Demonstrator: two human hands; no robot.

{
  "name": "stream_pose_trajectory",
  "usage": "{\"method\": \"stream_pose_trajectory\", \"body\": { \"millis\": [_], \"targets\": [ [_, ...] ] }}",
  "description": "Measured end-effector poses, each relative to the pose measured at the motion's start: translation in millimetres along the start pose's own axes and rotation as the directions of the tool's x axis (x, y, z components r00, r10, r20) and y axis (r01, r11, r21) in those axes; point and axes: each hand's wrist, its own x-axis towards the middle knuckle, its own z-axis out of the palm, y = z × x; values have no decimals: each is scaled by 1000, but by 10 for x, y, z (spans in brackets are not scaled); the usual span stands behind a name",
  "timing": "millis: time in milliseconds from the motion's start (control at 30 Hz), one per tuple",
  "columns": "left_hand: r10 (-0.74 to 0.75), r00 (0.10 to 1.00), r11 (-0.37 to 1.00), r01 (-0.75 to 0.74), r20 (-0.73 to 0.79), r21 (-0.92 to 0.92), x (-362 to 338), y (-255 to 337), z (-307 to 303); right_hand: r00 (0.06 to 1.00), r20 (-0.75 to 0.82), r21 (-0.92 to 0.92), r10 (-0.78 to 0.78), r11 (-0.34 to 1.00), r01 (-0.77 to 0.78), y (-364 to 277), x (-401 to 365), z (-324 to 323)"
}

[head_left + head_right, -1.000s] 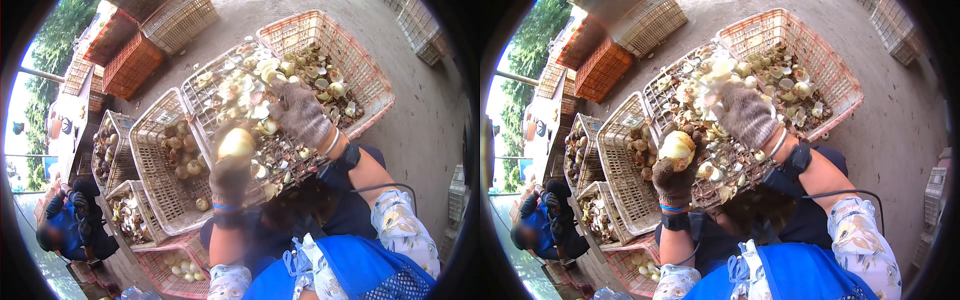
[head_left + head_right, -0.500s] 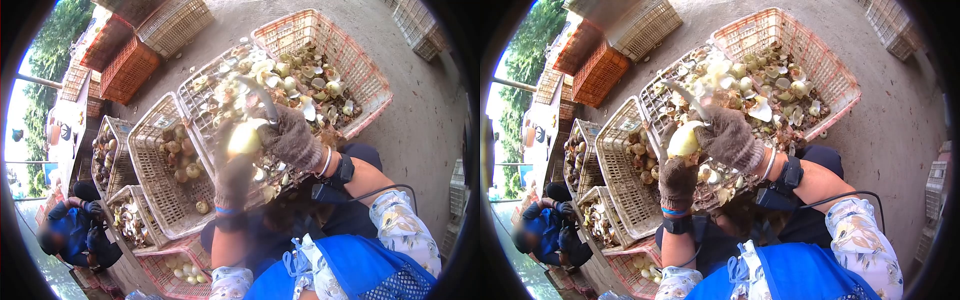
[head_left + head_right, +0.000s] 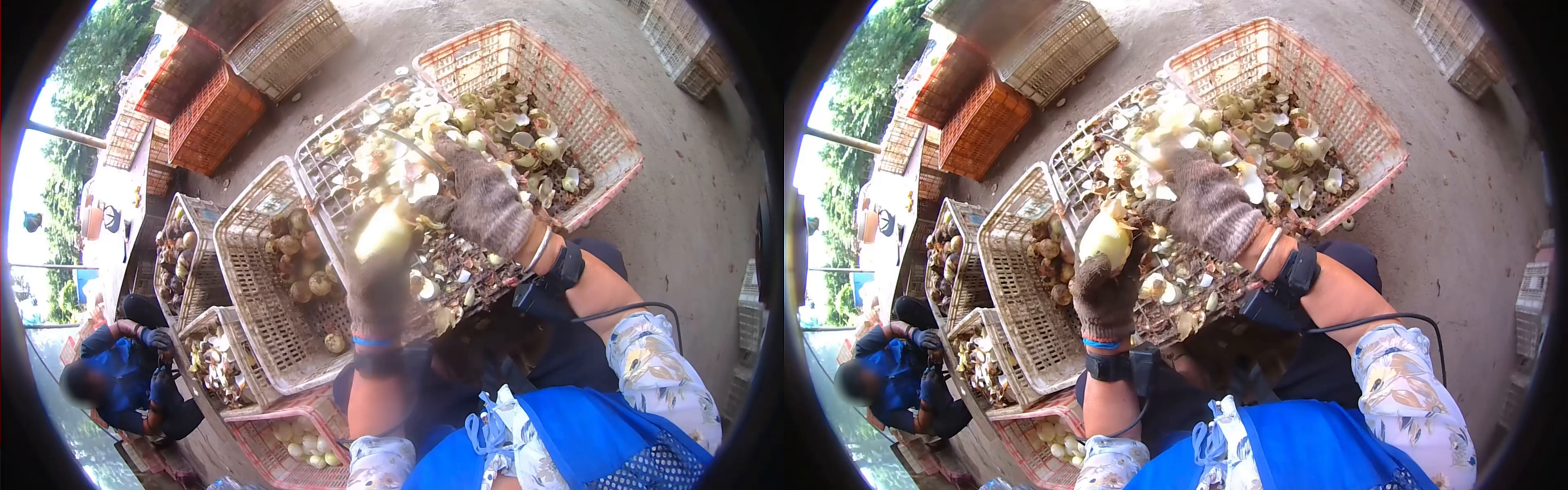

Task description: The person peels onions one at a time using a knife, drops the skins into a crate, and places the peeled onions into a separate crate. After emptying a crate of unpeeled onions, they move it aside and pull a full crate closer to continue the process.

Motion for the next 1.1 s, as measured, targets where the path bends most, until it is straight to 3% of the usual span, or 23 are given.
{"method": "stream_pose_trajectory", "body": {
  "millis": [33,100,167,233,267,300,367,400,533,600,633,700,733,800,833,867,900,933,967,1000,1033,1067,1100],
  "targets": [
    [-2,1000,1000,2,2,-4,-11,11,33,1000,1,-5,1,1000,-1,-7,-45,38],
    [-35,993,998,30,-113,-47,-64,121,180,994,78,593,78,798,-109,-67,-134,125],
    [-53,994,998,49,-95,-44,-88,160,205,961,275,607,-12,777,-164,-236,-158,-17],
    [-128,991,992,128,33,-5,-115,105,86,977,176,458,-123,888,29,-250,-207,3],
    [-128,985,991,132,113,-25,-140,105,43,976,178,457,-122,889,28,-278,-214,-11],
    [-128,986,991,132,111,-26,-133,20,5,984,147,464,-100,885,21,-322,-213,-33],
    [-94,990,976,112,-101,185,-156,-230,-98,989,125,476,-77,880,8,-348,-237,7],
    [-184,978,979,190,-97,66,-195,-79,24,994,112,468,15,882,-66,-312,-262,85],
    [-111,992,992,115,-61,57,-173,15,112,958,138,554,251,782,-285,-258,-262,237],
    [-151,988,788,109,18,606,-117,-66,-22,917,226,569,329,720,-398,-199,-264,271],
    [-150,989,787,108,18,608,-93,-132,-64,917,225,570,328,719,-397,-123,-282,337],
    [-50,989,999,47,141,22,-21,-177,-51,983,-182,203,18,979,19,-54,-248,375],
    [-48,988,999,46,145,19,-25,-138,10,983,-184,198,16,980,21,-67,-224,303],
    [-310,951,924,295,-23,-242,-73,-33,141,989,-33,287,-145,946,149,-138,-167,112],
    [-310,951,925,295,-24,-241,-89,-98,54,989,-33,288,-145,946,149,-177,-179,74],
    [-32,999,845,15,22,534,-128,-239,-123,975,33,184,-220,960,211,-230,-228,51],
    [125,959,188,-276,256,942,-129,-282,-174,953,107,81,-284,958,277,-252,-264,47],
    [66,993,495,-115,95,862,-78,-367,-178,964,53,191,-262,950,247,-222,-282,92],
    [64,994,495,-113,94,861,-87,-412,-185,964,54,192,-261,950,246,-184,-244,121],
    [-46,999,857,27,23,514,-79,-211,-11,975,-73,307,-210,925,223,-133,-164,144],
    [-177,984,984,176,15,31,-93,-36,119,972,-191,419,-140,883,210,-88,-95,154],
    [-289,954,933,299,77,-200,-101,64,173,996,-80,187,-47,981,62,-113,14,-64],
    [-287,954,933,298,80,-200,-116,114,211,995,-82,184,-49,981,63,-32,70,-95]
  ]
}}
